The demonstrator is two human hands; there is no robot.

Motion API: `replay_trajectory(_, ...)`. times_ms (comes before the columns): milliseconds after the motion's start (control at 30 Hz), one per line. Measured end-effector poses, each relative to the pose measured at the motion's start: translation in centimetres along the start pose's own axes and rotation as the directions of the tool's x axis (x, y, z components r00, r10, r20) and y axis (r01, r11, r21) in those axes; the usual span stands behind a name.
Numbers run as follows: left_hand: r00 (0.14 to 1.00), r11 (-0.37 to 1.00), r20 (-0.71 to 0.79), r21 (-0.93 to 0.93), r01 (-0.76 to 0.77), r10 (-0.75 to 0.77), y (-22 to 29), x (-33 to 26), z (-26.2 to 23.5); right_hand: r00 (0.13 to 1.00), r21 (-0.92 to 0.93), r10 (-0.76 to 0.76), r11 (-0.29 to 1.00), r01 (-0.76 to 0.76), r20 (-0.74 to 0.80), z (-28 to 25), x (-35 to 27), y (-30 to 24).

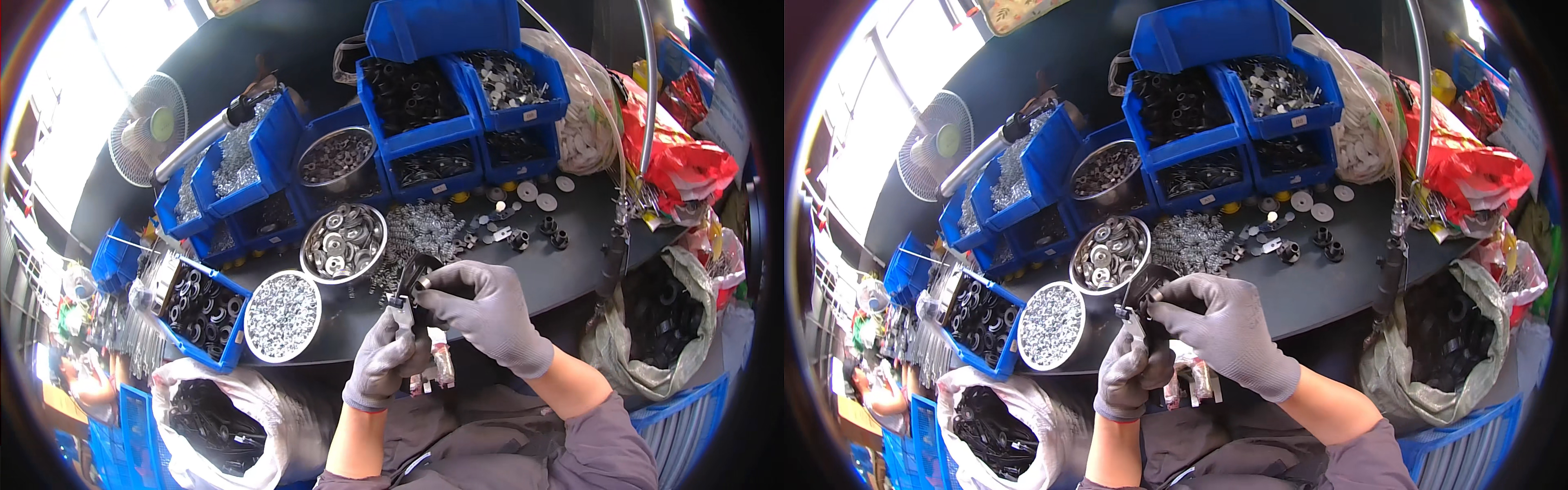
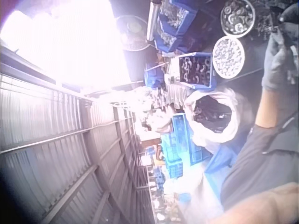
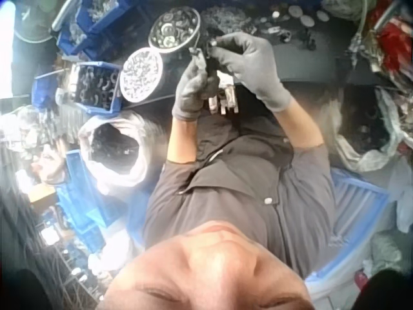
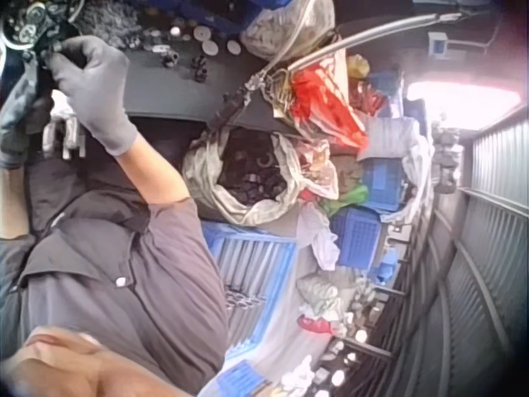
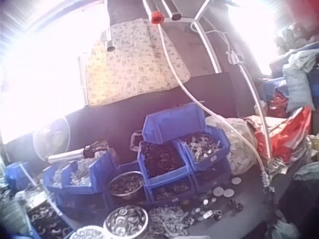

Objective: The person assembles components onto a metal tube by hand, attaching washers, brackets, plastic parts, and pins, then secures them with an electric screwdriver.

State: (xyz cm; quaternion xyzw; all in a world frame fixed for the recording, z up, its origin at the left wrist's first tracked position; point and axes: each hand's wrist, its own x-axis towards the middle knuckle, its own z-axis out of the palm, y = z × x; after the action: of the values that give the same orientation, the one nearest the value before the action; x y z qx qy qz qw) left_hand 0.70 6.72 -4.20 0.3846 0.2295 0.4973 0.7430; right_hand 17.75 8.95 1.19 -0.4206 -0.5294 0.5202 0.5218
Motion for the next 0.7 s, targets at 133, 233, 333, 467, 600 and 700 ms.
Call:
replay_trajectory(133,1.0,0.999,-0.01,0.042,0.03,-0.029,0.2,0.2,0.1,1.0,-0.111,0.011,0.994,-0.008,0.025,-0.6,-0.2,-0.2)
replay_trajectory(233,0.997,0.99,-0.051,0.129,0.056,-0.05,0.2,0.0,0.1,0.997,-0.258,-0.035,0.965,0.051,0.066,-1.1,-0.2,-0.9)
replay_trajectory(333,0.998,0.99,-0.019,0.13,0.056,-0.054,0.1,0.3,0.4,0.978,-0.45,-0.202,0.869,0.205,0.055,-1.4,-0.3,-0.8)
replay_trajectory(467,0.999,0.986,-0.054,0.166,0.019,-0.01,-0.2,0.6,1.0,0.963,-0.572,-0.258,0.78,0.252,0.072,-1.6,-0.3,-0.6)
replay_trajectory(600,0.998,0.992,-0.04,0.115,0.05,-0.045,-0.1,0.7,0.6,0.954,-0.597,-0.28,0.749,0.287,0.107,-1.6,-0.1,0.0)
replay_trajectory(700,0.998,0.992,-0.032,0.111,0.06,-0.057,-0.1,1.2,0.6,0.932,-0.639,-0.355,0.702,0.314,0.068,-1.8,0.1,0.8)
